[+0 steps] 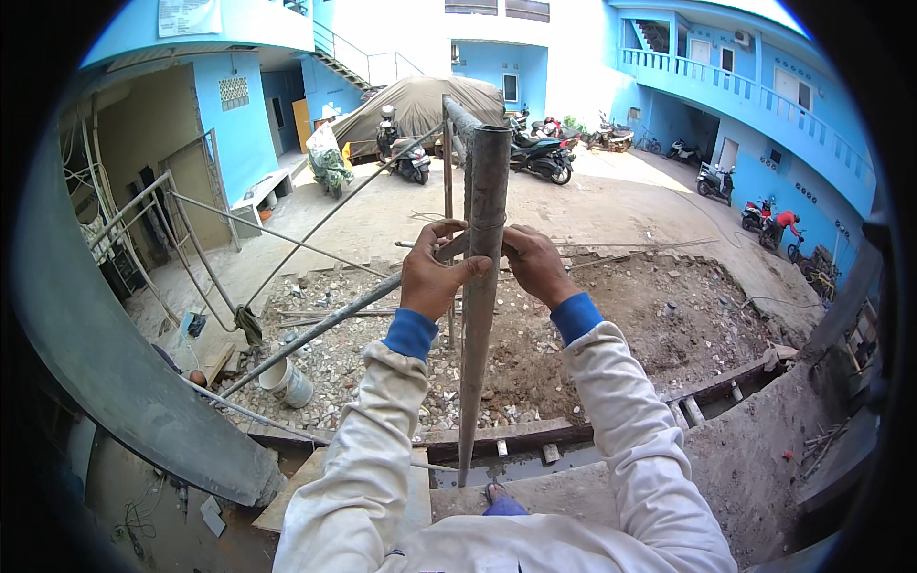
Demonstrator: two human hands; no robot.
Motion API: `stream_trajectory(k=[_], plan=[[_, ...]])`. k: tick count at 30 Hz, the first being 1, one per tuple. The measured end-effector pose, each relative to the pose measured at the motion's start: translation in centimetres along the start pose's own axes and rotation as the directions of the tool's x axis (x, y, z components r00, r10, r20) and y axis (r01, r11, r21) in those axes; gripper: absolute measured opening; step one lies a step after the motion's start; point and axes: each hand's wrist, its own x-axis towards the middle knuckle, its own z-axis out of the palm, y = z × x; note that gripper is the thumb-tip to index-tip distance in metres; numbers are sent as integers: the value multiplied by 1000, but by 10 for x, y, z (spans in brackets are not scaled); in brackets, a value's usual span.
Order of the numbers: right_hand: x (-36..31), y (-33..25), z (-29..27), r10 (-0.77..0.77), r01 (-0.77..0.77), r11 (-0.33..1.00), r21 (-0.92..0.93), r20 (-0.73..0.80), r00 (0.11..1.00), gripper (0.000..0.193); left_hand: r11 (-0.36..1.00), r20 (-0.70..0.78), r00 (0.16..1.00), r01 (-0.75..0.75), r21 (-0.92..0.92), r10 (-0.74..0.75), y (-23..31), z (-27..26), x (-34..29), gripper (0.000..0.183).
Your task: The person assembles a metal scaffolding structure by connecting poles and securing them with wire ties. They walk around the construction site, pick up poles, and attach them to the frame using wire ties, occasionally adjusting the position of the components.
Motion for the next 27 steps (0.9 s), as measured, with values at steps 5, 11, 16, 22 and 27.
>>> stream_trajectory(k=[5, 11, 16, 22, 27], plan=[[-17, -44, -14, 178, -180, 965, -191, -27, 984, 13, 972, -72, 982, -162, 171, 177, -2, 5, -9, 56], [-36, -90, -17, 280, -316, 902, -295, -159, 947, 23, 787, -148, 868, -343, 512, 475, -8, 24, -31, 49], [-28, -108, -16, 295, -338, 906, -256, -191, 936, 28, 796, -302, 803, -315, 517, 513, -16, 46, -37, 53], [-14, -126, -18, 370, -357, 810, -464, -68, 927, 25, 801, -430, 702, -352, 483, 568, -30, 65, -26, 42], [-1, -144, -34, 340, -205, 816, -540, 163, 926, 24, 798, -437, 695, -346, 494, 572, -37, 67, -23, 41]])
